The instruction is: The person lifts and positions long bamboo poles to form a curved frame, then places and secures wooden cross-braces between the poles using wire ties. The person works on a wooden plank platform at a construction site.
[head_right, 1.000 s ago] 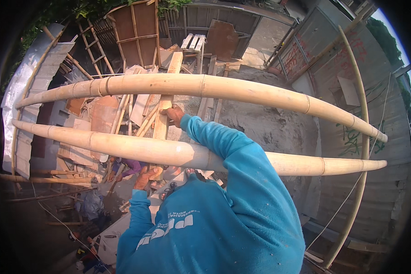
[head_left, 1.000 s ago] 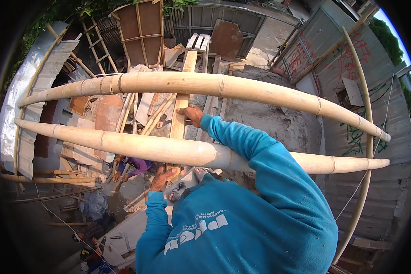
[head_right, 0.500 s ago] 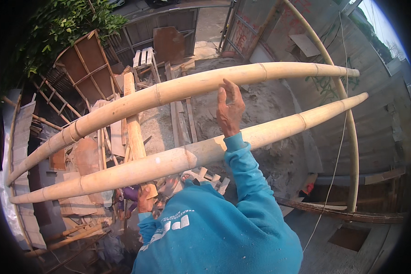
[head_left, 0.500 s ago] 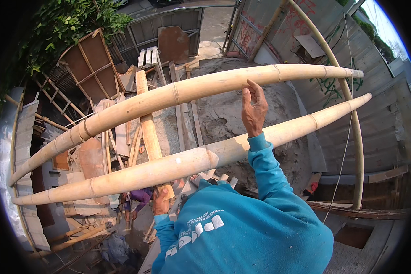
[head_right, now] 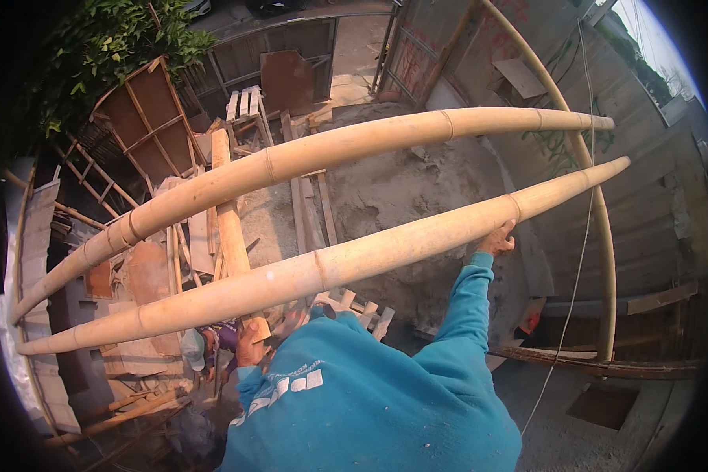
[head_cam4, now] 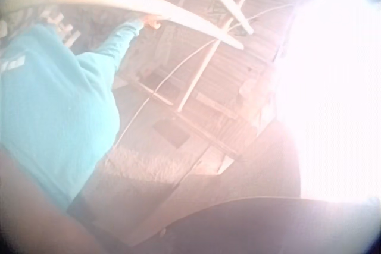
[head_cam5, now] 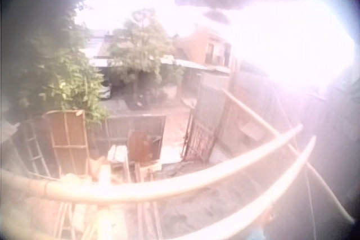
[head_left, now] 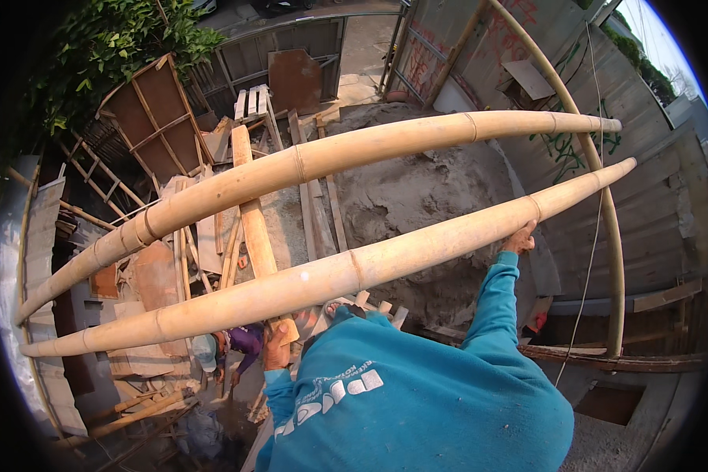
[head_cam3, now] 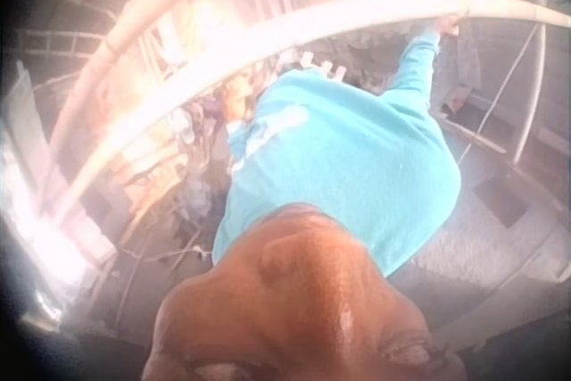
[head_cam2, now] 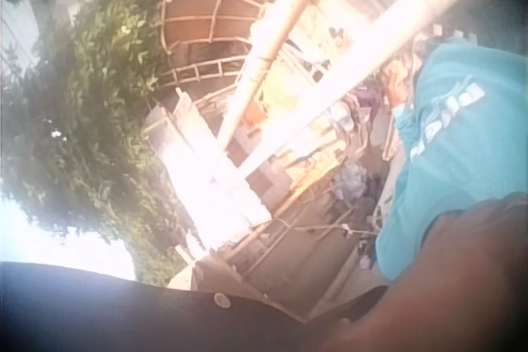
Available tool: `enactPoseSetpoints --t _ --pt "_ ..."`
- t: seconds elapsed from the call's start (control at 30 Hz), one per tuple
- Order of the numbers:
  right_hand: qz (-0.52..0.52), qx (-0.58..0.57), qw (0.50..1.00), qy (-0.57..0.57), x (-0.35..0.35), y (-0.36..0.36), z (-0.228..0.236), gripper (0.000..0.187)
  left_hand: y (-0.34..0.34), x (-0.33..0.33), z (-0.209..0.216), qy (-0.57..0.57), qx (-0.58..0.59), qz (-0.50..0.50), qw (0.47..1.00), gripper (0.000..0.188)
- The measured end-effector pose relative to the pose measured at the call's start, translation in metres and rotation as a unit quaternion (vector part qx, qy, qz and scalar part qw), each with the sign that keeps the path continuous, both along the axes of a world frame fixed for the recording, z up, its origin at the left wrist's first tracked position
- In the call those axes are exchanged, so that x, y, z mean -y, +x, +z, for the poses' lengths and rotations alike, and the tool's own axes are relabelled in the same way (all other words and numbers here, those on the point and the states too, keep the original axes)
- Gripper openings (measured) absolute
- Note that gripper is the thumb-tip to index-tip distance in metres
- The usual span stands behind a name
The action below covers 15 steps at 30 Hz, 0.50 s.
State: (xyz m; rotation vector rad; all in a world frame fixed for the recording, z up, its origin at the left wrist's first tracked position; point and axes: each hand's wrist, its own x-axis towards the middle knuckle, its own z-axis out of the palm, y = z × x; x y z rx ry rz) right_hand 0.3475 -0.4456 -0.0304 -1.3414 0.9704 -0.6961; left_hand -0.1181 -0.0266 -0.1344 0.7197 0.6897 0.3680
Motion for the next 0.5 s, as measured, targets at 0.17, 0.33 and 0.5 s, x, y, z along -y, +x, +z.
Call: enactPoseSetpoints --t 0.17,0.33,0.5 --pt "0.265 0.173 0.928 0.199 -0.011 0.0 -0.004 0.091 0.003 0.003 0.014 0.004 0.0 0.017 1.0 0.046" --pt "0.255 0.143 0.934 0.205 -0.012 0.0 0.008 0.089 0.005 0.004 0.012 0.019 0.025 -0.005 0.999 0.059" --pt "0.276 0.158 0.923 0.216 -0.018 0.015 0.01 0.086 0.011 0.011 0.026 0.056 0.02 -0.013 0.998 0.055"
